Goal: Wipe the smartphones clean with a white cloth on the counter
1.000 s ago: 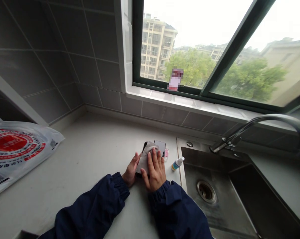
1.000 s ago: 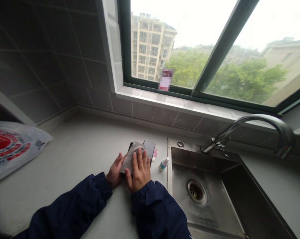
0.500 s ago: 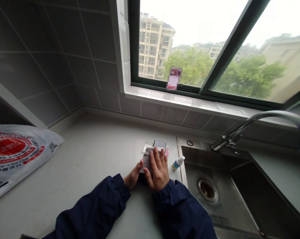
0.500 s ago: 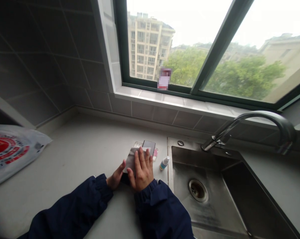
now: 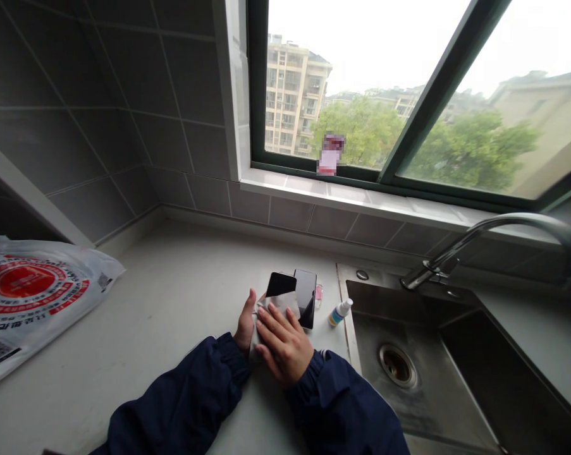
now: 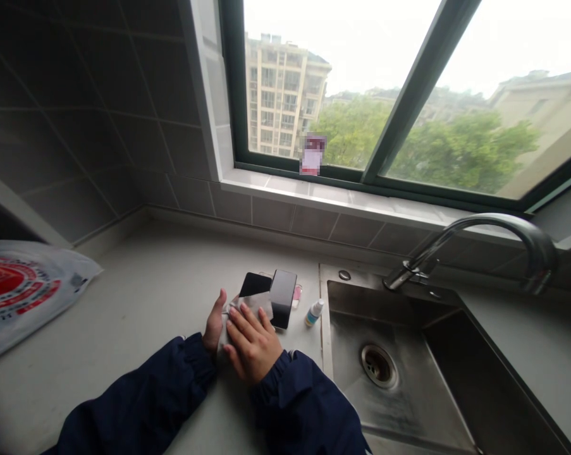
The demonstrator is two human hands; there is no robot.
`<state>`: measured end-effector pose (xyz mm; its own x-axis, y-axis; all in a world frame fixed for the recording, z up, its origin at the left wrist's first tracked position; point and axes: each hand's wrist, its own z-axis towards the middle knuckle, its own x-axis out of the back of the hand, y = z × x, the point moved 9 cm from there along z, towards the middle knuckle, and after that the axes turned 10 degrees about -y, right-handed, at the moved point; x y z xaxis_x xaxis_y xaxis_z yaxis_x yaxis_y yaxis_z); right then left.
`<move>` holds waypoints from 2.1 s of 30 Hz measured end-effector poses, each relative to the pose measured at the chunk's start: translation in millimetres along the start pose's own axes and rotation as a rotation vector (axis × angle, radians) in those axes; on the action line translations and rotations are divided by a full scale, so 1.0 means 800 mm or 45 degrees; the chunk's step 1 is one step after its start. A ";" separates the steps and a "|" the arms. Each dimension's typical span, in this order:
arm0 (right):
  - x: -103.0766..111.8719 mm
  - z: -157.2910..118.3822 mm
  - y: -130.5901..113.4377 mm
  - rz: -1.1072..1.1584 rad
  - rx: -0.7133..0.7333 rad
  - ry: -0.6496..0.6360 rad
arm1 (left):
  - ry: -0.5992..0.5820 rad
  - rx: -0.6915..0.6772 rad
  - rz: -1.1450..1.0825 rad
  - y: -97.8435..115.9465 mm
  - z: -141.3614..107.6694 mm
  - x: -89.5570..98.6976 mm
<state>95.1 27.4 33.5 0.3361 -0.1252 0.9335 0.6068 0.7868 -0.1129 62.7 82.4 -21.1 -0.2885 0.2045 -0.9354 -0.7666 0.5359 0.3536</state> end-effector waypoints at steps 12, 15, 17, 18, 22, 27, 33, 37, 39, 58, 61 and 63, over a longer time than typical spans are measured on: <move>0.017 -0.010 0.046 -0.068 -0.295 0.181 | -0.156 -0.189 0.417 -0.001 0.007 0.015; 0.022 -0.012 0.053 -0.066 -0.334 0.213 | -0.161 -0.218 0.606 0.002 0.002 0.011; 0.025 -0.012 0.056 -0.058 -0.347 0.227 | -0.196 -0.205 0.656 0.000 0.000 0.006; 0.026 -0.012 0.057 -0.053 -0.348 0.227 | -0.206 -0.198 0.660 -0.001 -0.001 0.005; 0.026 -0.010 0.055 -0.031 -0.329 0.207 | -0.173 -0.197 0.656 -0.001 0.000 0.009; 0.013 -0.006 0.042 0.039 -0.222 0.150 | -0.164 -0.140 0.554 -0.006 0.004 0.007; 0.016 -0.010 0.048 0.045 -0.262 0.220 | -0.159 -0.200 0.851 0.005 -0.003 -0.003; 0.026 -0.015 0.062 0.011 -0.373 0.308 | -0.278 -0.229 1.116 0.010 -0.006 -0.022; 0.032 -0.017 0.068 0.017 -0.420 0.360 | -0.351 -0.230 1.165 0.009 -0.007 -0.034; 0.041 -0.061 0.124 0.801 -0.819 0.889 | -0.384 0.143 0.502 -0.024 -0.005 -0.023; 0.033 -0.065 0.129 0.876 -0.900 0.885 | -0.382 0.142 0.465 -0.022 -0.003 -0.024; 0.029 -0.066 0.132 0.909 -0.926 0.875 | -0.357 0.126 0.448 -0.019 -0.002 -0.022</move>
<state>204.7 75.6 25.6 0.9335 -0.2699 0.2359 0.3175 0.3170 -0.8937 78.3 69.5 -9.9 -0.3451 0.5944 -0.7264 -0.5873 0.4669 0.6611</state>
